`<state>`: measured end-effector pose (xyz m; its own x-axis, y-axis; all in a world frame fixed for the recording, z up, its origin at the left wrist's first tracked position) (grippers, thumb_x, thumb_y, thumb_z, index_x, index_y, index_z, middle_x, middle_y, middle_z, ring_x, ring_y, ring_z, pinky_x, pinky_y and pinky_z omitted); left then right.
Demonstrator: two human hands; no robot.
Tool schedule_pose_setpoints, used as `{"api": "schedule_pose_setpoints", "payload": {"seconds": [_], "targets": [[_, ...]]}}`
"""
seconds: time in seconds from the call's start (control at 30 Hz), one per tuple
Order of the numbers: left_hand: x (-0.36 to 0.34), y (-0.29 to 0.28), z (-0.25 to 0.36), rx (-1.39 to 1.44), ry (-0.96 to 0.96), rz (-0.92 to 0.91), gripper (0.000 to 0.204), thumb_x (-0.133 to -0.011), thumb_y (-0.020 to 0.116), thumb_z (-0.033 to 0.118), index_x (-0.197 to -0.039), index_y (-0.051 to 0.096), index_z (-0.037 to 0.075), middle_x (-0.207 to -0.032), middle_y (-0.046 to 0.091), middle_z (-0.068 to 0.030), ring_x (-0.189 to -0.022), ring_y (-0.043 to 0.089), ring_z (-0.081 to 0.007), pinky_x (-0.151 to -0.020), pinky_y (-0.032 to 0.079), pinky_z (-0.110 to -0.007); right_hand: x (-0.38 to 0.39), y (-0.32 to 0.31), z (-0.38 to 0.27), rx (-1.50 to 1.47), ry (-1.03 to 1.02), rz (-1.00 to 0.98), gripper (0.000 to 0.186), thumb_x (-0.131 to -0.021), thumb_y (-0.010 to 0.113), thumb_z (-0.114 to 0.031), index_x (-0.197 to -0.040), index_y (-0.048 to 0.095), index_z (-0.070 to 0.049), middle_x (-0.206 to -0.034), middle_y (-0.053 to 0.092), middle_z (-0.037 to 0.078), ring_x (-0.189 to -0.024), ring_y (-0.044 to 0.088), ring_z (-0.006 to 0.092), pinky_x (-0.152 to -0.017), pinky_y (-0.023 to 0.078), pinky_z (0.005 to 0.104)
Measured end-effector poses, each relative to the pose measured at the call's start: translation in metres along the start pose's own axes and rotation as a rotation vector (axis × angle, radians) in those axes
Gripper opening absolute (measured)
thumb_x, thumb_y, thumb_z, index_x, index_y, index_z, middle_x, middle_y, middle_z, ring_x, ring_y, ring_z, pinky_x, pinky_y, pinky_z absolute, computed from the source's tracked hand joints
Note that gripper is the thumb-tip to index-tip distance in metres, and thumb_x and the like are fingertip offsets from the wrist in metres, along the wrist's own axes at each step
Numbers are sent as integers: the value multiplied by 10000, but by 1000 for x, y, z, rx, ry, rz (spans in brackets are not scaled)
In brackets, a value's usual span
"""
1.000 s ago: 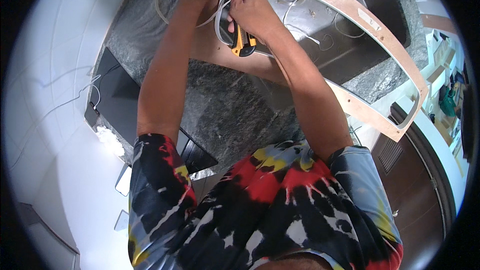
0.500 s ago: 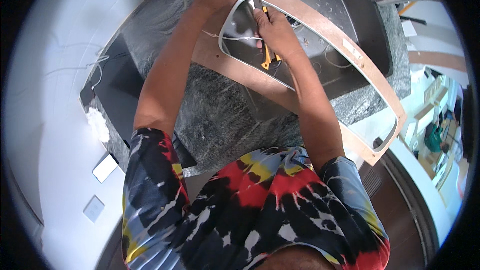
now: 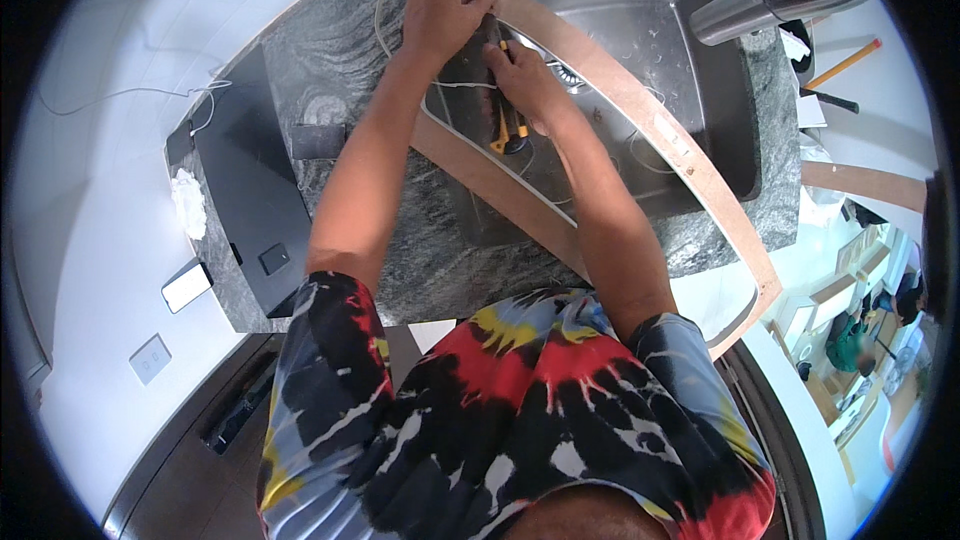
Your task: The person uses a utility knife to cut a white flexible trim strip along the edge of a wooden sink template placed on a granite countertop. The person repeatedly adjusts the strip and cuts it to fit the template's contour.
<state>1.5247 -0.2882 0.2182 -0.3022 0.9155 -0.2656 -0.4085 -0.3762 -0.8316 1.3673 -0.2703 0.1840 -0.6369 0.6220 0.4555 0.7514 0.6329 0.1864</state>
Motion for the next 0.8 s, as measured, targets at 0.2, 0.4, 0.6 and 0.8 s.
{"api": "schedule_pose_setpoints", "payload": {"seconds": [0.2, 0.4, 0.6, 0.8], "targets": [[-8, 3, -9, 157, 29, -88, 230, -847, 759, 275, -926, 796, 62, -1184, 711, -48, -1004, 693, -280, -893, 549, -405, -25, -4, 31, 395, -245, 178, 342, -1074, 499, -297, -1017, 561, 35, -779, 646, 194, -660, 657, 316, -627, 522, 432], [-1, 13, -31, 181, 80, 106, 142, -829, 733, 181, -871, 780, 54, -1061, 759, -41, -936, 719, -276, -847, 563, -381, 3, 14, 4, 209, 23, 133, 401, -1059, 492, -314, -1042, 555, 81, -880, 634, 310, -854, 631, 466, -791, 488, 531], [2, 7, -25, 229, -5, 138, 106, -818, 734, 154, -807, 766, 53, -993, 768, -43, -844, 734, -270, -769, 571, -375, -9, 15, 21, 345, -57, 216, 429, -1057, 477, -329, -1062, 563, 91, -1021, 655, 395, -1027, 637, 563, -915, 491, 589], [6, 10, -32, 284, 35, 251, 131, -823, 741, 173, -788, 758, 48, -944, 765, -50, -791, 729, -280, -736, 571, -384, -4, 15, 6, 410, 14, 193, 421, -1060, 489, -333, -1047, 572, 80, -963, 676, 363, -965, 670, 534, -885, 514, 569]]}}
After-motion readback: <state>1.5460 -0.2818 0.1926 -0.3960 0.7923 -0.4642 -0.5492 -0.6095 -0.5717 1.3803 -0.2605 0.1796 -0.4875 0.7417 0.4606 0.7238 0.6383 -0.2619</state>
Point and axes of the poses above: each hand's wrist, its own x-axis away from the middle knuckle, its own y-axis out of the palm, z = x × y, the point moved 4 cm from there along -x, towards the middle knuckle
